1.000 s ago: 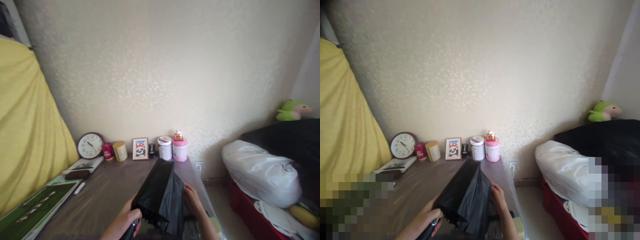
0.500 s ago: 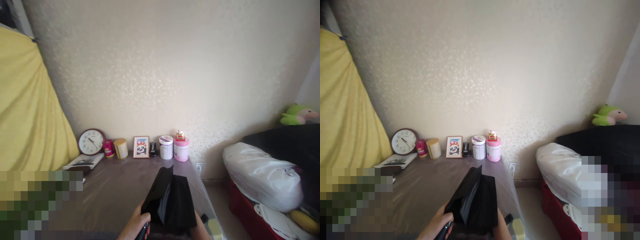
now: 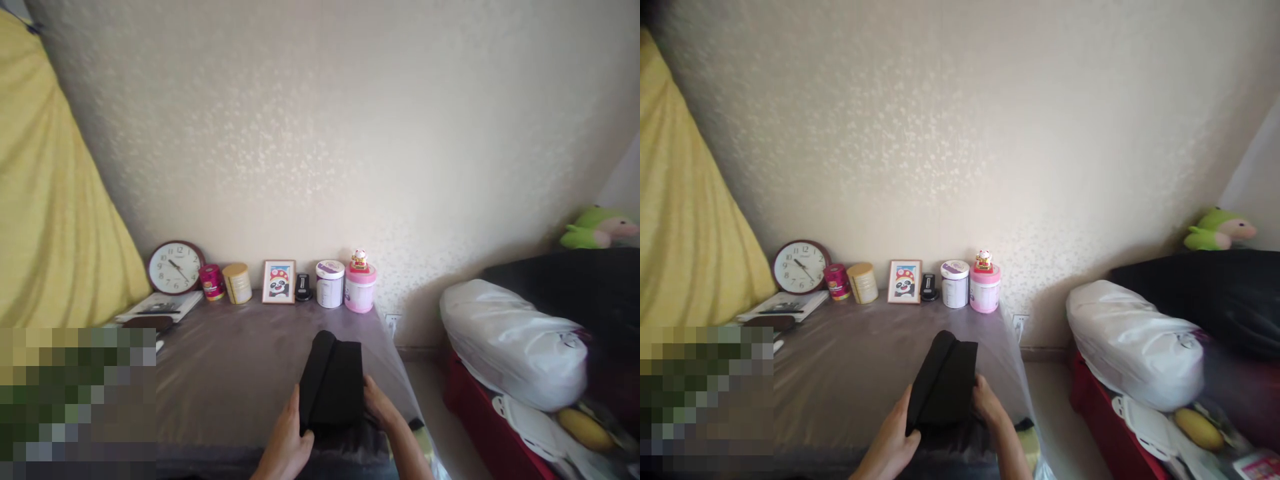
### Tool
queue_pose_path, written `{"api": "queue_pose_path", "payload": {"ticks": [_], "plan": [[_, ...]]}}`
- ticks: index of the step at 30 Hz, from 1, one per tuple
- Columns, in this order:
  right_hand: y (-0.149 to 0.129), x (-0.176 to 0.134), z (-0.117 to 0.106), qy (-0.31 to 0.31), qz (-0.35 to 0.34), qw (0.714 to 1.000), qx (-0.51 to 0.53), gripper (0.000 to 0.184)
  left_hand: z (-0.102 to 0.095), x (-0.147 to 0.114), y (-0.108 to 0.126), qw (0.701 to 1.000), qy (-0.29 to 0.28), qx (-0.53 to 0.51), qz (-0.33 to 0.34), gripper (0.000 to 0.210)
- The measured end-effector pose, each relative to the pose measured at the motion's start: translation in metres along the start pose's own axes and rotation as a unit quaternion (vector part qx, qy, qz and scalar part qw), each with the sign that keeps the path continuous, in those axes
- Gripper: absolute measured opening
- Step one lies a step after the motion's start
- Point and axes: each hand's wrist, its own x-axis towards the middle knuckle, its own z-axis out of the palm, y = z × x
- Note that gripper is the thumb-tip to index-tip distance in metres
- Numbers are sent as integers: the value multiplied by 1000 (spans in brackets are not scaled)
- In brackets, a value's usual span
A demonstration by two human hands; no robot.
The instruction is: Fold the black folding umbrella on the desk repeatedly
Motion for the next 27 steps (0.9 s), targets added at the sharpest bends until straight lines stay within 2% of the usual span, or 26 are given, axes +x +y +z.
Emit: {"api": "queue_pose_path", "payload": {"ticks": [2,4,6,17,20,23,27], "plan": [[-2,2,-12,81,-17,993,-82,30,3,-2,0,999,-13,32,6,80],[-5,4,-20,170,-33,974,-148,33,3,-4,4,998,-25,56,2,81],[-8,4,-22,217,-45,956,-191,36,0,-7,9,996,-33,79,-4,81],[-26,3,-11,189,-13,943,-274,45,-12,-13,33,986,-74,142,-41,80],[-32,6,-10,173,29,957,-231,37,-12,-13,35,985,-79,148,-46,80],[-39,7,-8,124,59,980,-147,27,-12,-12,33,985,-77,146,-45,80],[-48,15,-1,98,-25,991,-84,27,-9,-12,31,986,-77,143,-42,82]]}}
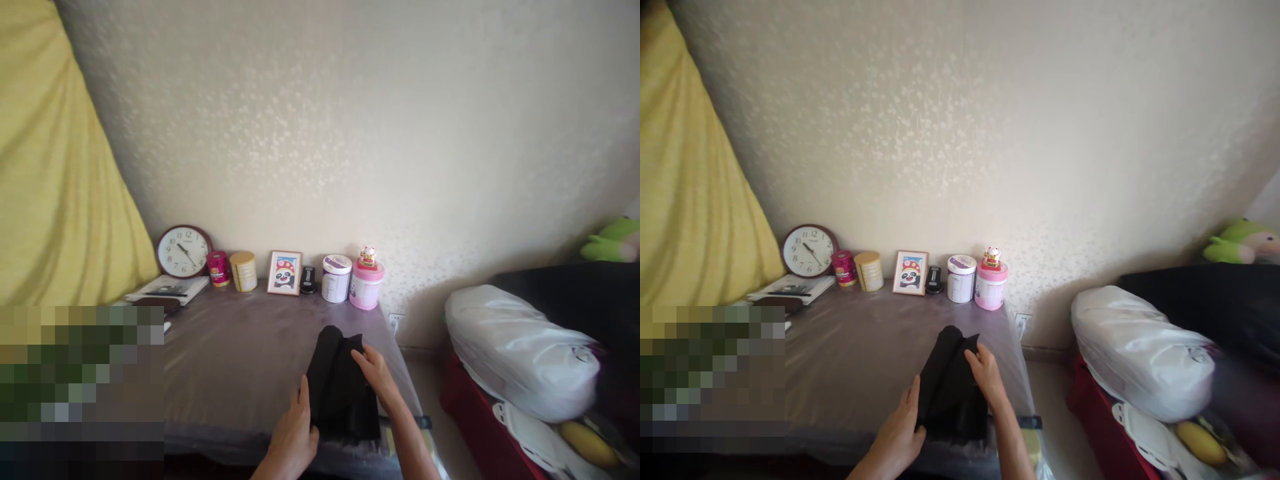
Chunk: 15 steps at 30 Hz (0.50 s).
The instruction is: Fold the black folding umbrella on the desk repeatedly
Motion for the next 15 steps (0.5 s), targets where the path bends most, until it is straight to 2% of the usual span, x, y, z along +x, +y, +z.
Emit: {"api": "queue_pose_path", "payload": {"ticks": [7,11,15], "plan": [[-11,27,44,15,-36,999,10,28,0,-1,3,1000,-5,4,-13,83],[-10,35,68,10,-26,999,-32,29,-6,-2,7,1000,-12,7,-7,82],[-6,37,81,-9,-12,995,-101,34,-7,0,5,1000,-12,13,-3,77]]}}
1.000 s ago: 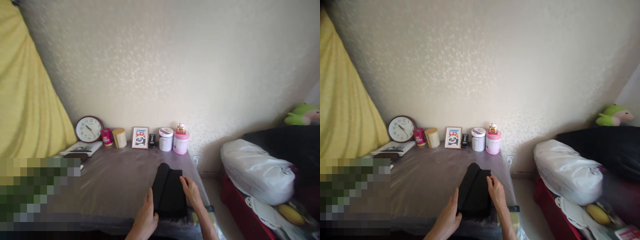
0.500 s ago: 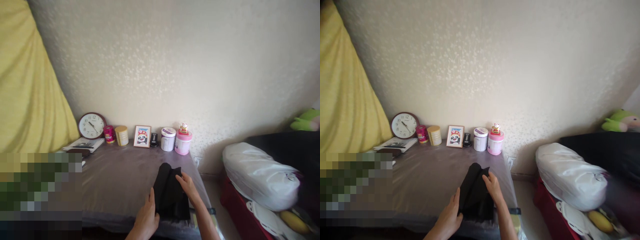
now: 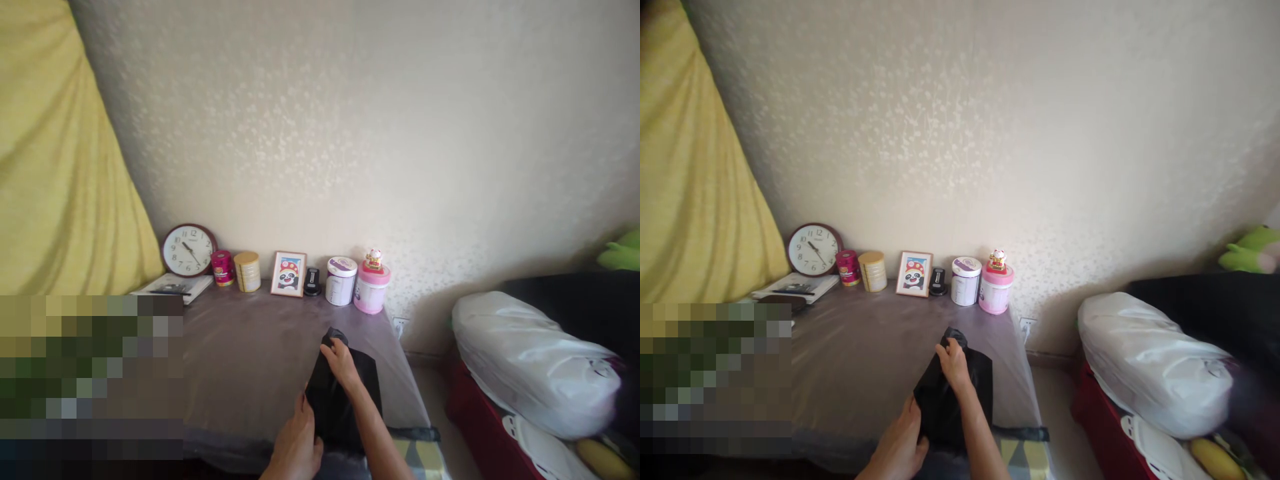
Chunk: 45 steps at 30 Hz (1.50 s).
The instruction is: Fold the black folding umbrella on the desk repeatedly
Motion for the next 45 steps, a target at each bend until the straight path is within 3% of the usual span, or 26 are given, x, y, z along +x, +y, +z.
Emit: {"api": "queue_pose_path", "payload": {"ticks": [5,9,12,14,17,19,21,25,27,38,42,45], "plan": [[-1,-1,5,-40,6,996,-73,34,5,-1,-18,999,20,13,42,70],[-6,-4,4,-96,-14,994,-54,26,3,-8,-34,998,36,8,50,62],[-11,-7,5,-132,-39,990,-31,21,-4,-11,-35,994,95,13,49,51],[-13,-9,6,-139,-54,988,-43,22,-7,-9,-30,991,98,17,88,49],[-15,-12,5,-145,-71,984,-67,25,-4,-2,-22,988,73,28,137,69],[-17,-16,4,-147,-89,982,-83,25,4,4,-20,989,58,39,128,87],[-18,-23,1,-138,-132,975,-110,25,12,9,-21,992,42,46,109,94],[-14,-33,-2,-112,-254,949,-147,27,24,16,-24,991,28,35,123,89],[-7,-31,-1,-109,-276,944,-144,30,27,17,-23,991,25,21,127,91],[28,35,8,-54,-214,957,-187,31,28,14,-22,995,10,-45,89,99],[34,46,-2,16,-165,967,-191,30,27,12,-20,995,18,-59,83,97],[46,40,-25,96,-112,975,-163,32,23,8,-17,995,13,-54,84,95]]}}
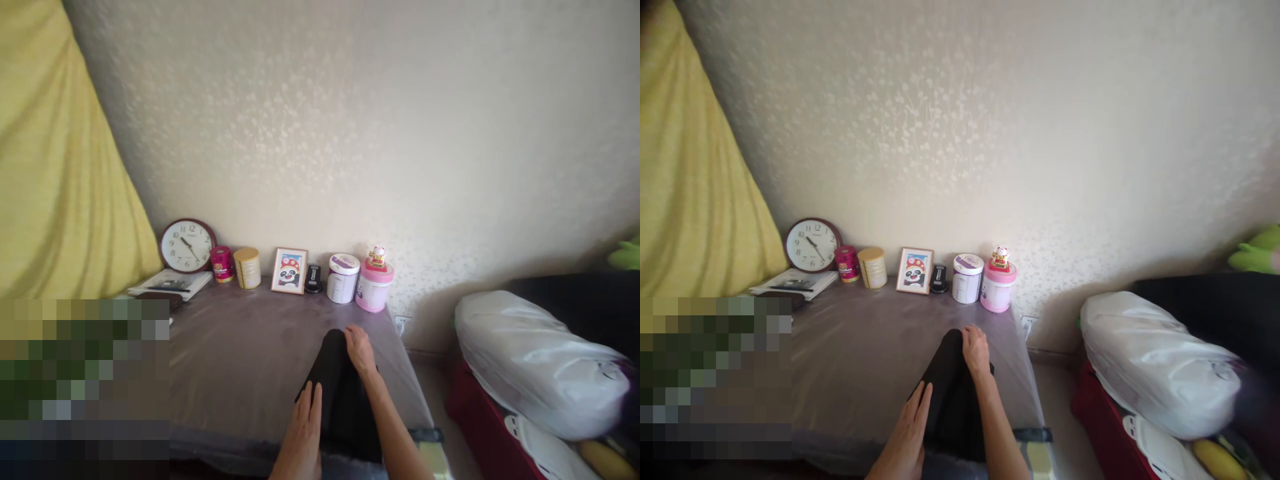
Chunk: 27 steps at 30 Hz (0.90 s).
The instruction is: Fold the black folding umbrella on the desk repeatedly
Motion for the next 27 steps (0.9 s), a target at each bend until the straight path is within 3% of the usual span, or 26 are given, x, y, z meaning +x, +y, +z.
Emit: {"api": "queue_pose_path", "payload": {"ticks": [4,10,15,22,27], "plan": [[29,-30,-34,47,126,991,10,36,-1,-6,3,1000,20,-4,13,92],[40,-80,-55,-39,221,971,86,38,-4,-8,6,1000,19,13,7,90],[31,-93,-60,-3,249,965,83,41,-8,-9,10,1000,21,10,6,89],[17,-91,-61,-66,285,942,166,55,-9,-10,10,1000,20,1,6,88],[15,-80,-49,0,223,960,171,38,-8,-9,9,1000,17,13,4,89]]}}
